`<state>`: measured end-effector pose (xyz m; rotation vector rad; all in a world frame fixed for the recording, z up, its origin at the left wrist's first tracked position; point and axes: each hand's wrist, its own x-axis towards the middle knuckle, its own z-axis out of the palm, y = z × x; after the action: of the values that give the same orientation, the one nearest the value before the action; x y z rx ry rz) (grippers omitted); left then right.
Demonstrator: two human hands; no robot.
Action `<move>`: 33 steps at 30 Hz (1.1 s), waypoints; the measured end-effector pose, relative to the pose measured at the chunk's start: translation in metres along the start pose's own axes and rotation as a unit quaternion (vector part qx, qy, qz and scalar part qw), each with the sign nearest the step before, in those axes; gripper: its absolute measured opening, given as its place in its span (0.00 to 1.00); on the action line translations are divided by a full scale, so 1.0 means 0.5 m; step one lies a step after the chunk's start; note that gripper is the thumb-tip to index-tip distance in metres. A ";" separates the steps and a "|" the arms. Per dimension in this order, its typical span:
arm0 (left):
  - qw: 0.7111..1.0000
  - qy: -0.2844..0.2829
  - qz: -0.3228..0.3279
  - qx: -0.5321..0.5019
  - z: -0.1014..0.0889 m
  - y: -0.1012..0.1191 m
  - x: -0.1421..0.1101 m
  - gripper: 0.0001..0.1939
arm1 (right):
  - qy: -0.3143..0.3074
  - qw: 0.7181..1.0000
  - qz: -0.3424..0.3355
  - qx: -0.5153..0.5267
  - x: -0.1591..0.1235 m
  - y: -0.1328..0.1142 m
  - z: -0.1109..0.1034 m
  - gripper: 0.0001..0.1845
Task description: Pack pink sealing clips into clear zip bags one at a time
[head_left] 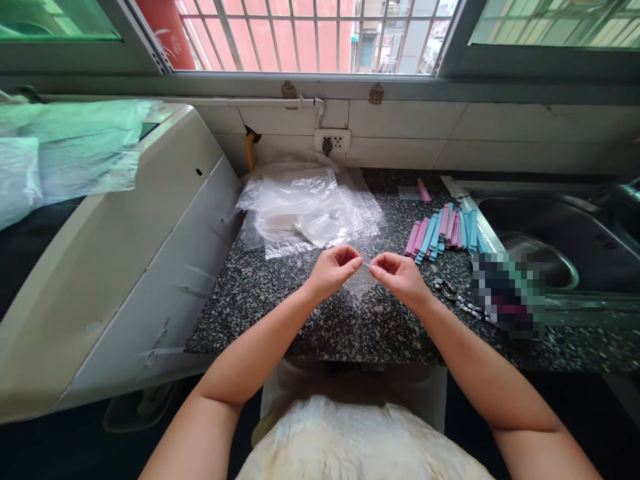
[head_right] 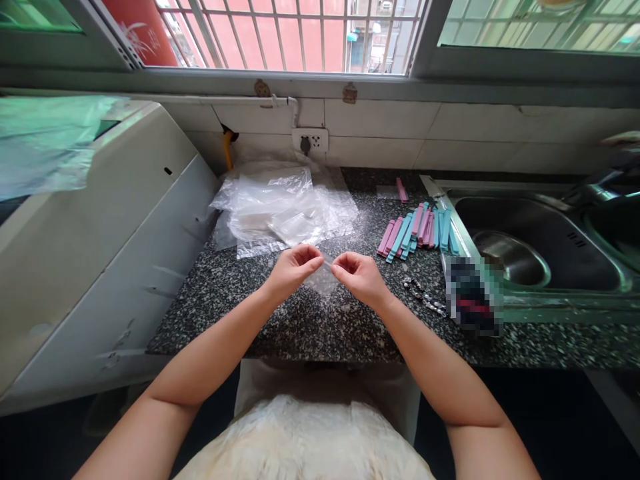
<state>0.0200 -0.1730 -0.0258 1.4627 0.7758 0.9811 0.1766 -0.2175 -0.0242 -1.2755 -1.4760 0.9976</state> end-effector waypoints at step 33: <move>0.999 -0.027 -0.031 -0.019 0.000 0.003 -0.001 0.14 | 0.022 1.000 -0.008 -0.004 -0.001 0.003 0.003 0.14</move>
<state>0.0198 -0.1740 -0.0243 1.4189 0.7557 0.9011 0.1757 -0.2177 -0.0259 -1.2814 -1.4570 0.9479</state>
